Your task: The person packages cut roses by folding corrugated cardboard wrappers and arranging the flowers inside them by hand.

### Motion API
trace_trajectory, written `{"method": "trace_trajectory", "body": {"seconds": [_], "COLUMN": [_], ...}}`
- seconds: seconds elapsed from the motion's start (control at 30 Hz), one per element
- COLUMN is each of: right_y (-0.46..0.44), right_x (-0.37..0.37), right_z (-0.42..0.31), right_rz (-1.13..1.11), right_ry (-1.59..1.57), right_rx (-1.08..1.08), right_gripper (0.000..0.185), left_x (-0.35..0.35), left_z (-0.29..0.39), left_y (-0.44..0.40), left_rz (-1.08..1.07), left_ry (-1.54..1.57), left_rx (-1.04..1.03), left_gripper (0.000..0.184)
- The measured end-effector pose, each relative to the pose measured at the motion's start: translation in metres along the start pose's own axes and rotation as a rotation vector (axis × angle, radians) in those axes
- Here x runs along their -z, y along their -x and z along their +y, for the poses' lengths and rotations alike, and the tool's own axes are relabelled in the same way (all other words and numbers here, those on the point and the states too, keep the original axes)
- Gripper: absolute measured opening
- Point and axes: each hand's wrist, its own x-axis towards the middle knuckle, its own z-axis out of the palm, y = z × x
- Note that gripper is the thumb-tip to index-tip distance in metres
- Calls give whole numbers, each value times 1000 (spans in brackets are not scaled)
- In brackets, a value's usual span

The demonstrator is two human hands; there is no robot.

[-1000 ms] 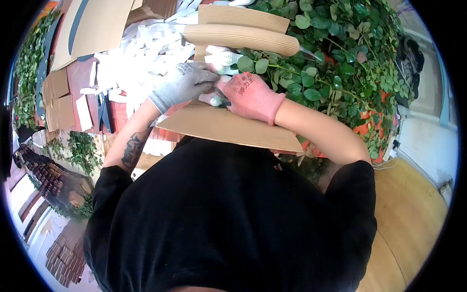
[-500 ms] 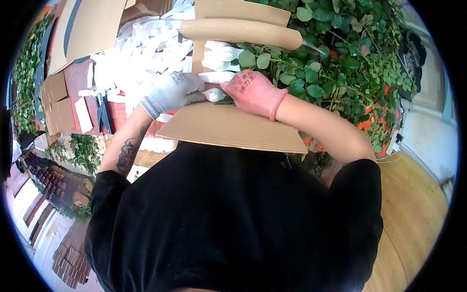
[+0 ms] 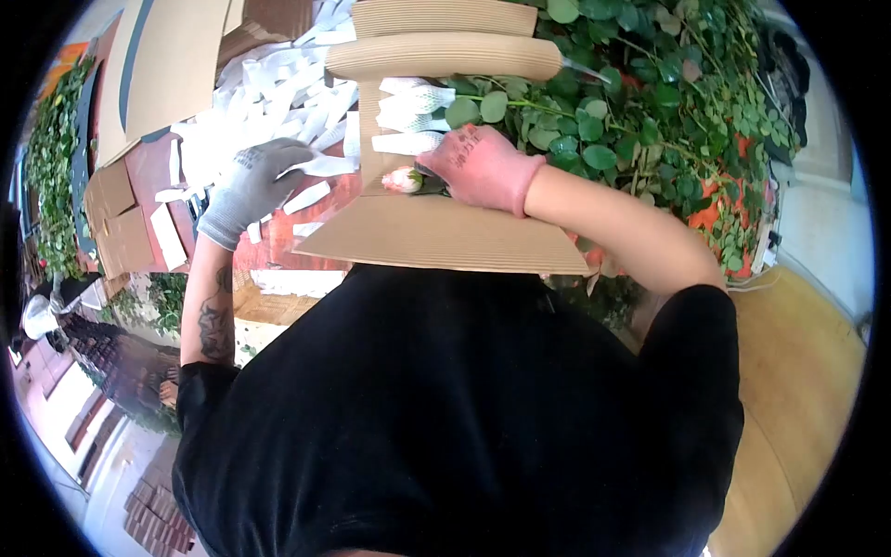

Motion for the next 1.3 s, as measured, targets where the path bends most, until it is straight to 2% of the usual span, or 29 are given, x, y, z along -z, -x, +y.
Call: {"method": "trace_trajectory", "body": {"seconds": [0.07, 0.13, 0.17, 0.23, 0.27, 0.33, 0.37, 0.4, 0.5, 0.57, 0.63, 0.67, 0.73, 0.77, 0.8, 0.83, 0.87, 0.93, 0.97, 1.03, 1.07, 1.1, 1.13, 1.17, 1.27, 1.3], "right_y": [1, 2, 6, 14, 14, 16, 16, 14, 8, 3, -3, -6, -7, -9, -10, -14, -12, -6, -5, -2, -1, 0, -3, -4, -6, -6], "right_x": [8, 10, 7, 20, 20, 15, 19, 20, 18, 12, 10, 9, 12, 18, 21, 17, 10, -3, -6, -16, -18, -17, -2, 6, 8, 7], "right_z": [-5, -4, 0, -3, 0, 2, 1, -3, -7, -7, -4, -1, -2, -9, -14, -14, -10, -3, 0, 6, 6, 6, -3, -9, -5, -5], "right_rz": [-118, -115, -29, 191, 181, 312, 241, 240, 182, 140, 97, 113, 126, 114, 103, -5, -4, 194, 158, 256, 348, 349, 204, 58, 42, 43], "right_ry": [7, -28, -167, -420, -416, -228, -124, -125, 183, 177, 172, 61, -52, -23, 5, -31, -34, 98, 77, 75, 76, 73, -1, -71, -185, -185], "right_rx": [-51, -59, -54, -30, -22, -205, -197, -197, -126, -161, -196, -196, -200, -221, -244, -274, -282, -109, -103, -46, 17, 10, -106, -218, -235, -235], "right_gripper": [44, 36, 32, 25, 25, 27, 32, 32, 46, 46, 45, 44, 44, 45, 47, 44, 44, 48, 51, 51, 50, 50, 50, 50, 50, 50], "left_x": [-5, -17, -22, -33, -37, -37, -34, -32, -29, -31, -45, -53, -60, -57, -51, -43, -40, -36, -34, -28, -28, -30, -33, -36, -53, -52], "left_z": [25, 47, 54, 46, 44, 44, 47, 47, 50, 49, 40, 35, 33, 36, 40, 46, 46, 47, 47, 48, 46, 44, 44, 47, 39, 34], "left_y": [-9, -29, -35, -41, -42, -40, -39, -40, -41, -40, -42, -44, -46, -44, -41, -39, -39, -40, -37, -31, -32, -32, -31, -30, -34, -29], "left_rz": [114, -134, -220, -236, -280, -281, -302, -319, -343, -366, -262, -258, -56, -58, -142, -227, -233, -348, -356, -32, -40, 102, 246, 274, 165, 205], "left_ry": [248, 541, 485, 486, 481, 447, 434, 414, 388, 398, 397, 398, 347, 352, 350, 345, 344, 381, 378, 285, 283, 243, 206, 224, 72, 139], "left_rx": [-291, -264, -297, -300, -310, -308, -313, -321, -301, -279, -383, -380, -619, -621, -492, -364, -370, -325, -330, -369, -375, -295, -210, -217, -153, -169], "left_gripper": [24, 28, 33, 34, 36, 37, 35, 34, 33, 33, 34, 34, 32, 32, 31, 29, 29, 29, 29, 26, 26, 26, 26, 26, 22, 17]}}
